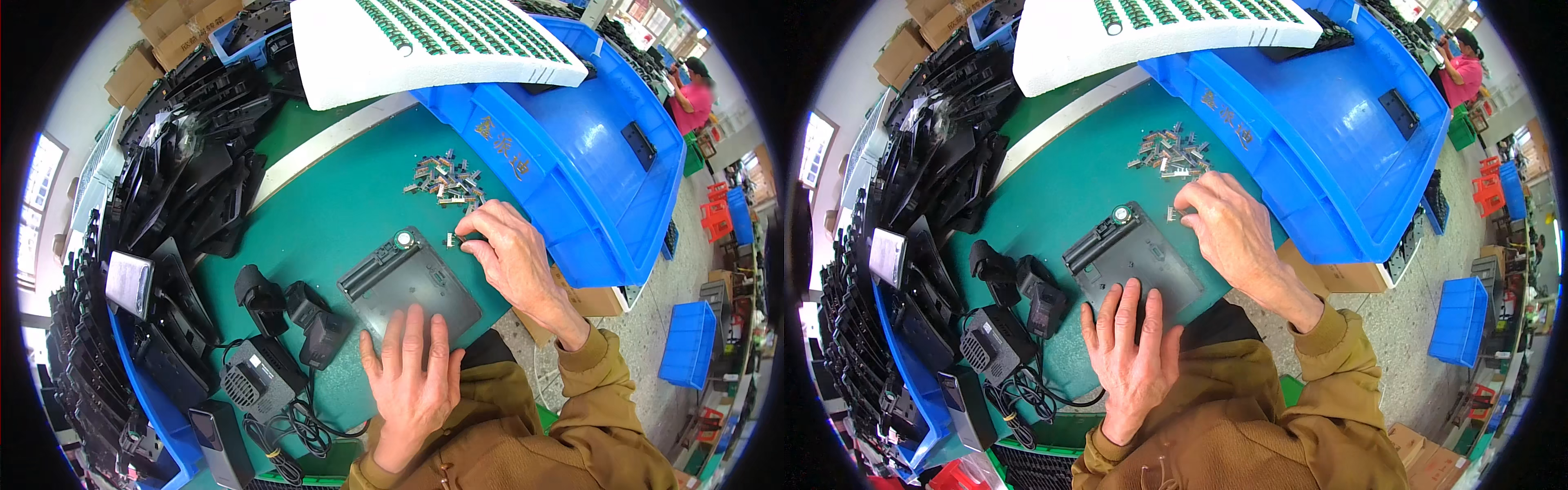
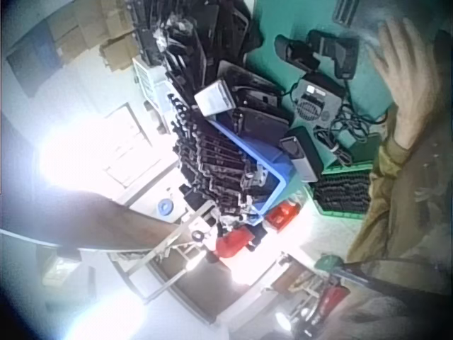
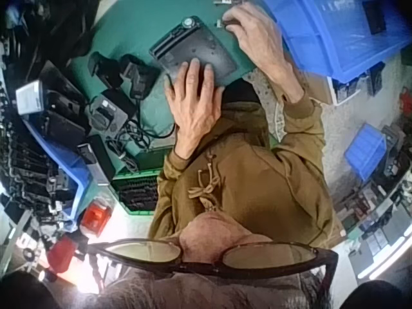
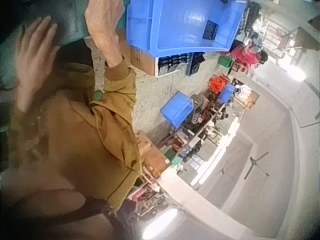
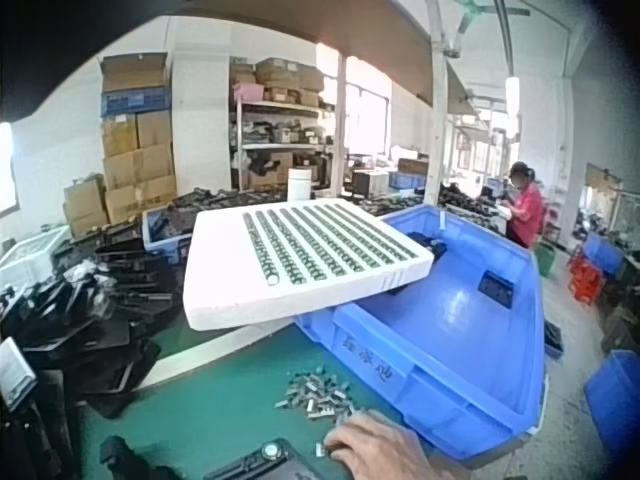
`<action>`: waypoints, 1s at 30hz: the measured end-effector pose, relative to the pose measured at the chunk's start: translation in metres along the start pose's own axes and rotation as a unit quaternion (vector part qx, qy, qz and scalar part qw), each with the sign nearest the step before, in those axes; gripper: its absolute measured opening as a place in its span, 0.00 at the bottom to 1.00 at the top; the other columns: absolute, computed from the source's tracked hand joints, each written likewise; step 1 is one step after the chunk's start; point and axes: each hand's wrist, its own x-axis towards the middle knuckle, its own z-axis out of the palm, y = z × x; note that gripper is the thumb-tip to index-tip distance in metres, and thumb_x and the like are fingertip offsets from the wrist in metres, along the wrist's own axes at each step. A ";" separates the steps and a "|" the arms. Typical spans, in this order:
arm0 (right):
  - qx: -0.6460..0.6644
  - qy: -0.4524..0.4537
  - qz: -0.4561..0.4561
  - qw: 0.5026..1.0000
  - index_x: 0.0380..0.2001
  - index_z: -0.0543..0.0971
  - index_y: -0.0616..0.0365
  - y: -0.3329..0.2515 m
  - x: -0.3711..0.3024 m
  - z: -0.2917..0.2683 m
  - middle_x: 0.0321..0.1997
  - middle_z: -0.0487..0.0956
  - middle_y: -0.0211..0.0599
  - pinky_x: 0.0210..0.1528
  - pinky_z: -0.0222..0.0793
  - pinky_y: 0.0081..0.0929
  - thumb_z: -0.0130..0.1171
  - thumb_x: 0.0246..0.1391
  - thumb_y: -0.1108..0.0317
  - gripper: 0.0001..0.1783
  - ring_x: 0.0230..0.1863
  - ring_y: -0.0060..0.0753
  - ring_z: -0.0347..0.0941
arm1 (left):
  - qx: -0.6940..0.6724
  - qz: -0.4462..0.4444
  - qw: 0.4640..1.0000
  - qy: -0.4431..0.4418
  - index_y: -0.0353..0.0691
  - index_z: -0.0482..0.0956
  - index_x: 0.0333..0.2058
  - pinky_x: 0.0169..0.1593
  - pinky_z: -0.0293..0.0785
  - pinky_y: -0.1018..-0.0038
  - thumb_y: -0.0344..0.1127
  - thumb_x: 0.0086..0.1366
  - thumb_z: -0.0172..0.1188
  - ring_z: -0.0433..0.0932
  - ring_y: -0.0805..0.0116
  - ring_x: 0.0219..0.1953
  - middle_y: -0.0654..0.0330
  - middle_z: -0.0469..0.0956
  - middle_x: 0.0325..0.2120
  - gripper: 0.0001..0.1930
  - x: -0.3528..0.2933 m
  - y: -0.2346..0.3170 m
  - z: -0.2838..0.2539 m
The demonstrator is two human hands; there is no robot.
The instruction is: The person assembles small electronic units by hand, inserting electronic components into plastic housings.
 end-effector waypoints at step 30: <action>0.164 -0.081 0.055 0.982 0.42 0.83 0.66 -0.024 -0.010 -0.008 0.39 0.81 0.40 0.40 0.77 0.25 0.62 0.50 0.85 0.14 0.36 0.28 0.81 | 0.006 0.007 1.000 0.008 0.40 0.78 0.55 0.62 0.59 0.36 0.43 0.58 0.67 0.72 0.48 0.59 0.49 0.73 0.58 0.26 0.002 -0.001 0.001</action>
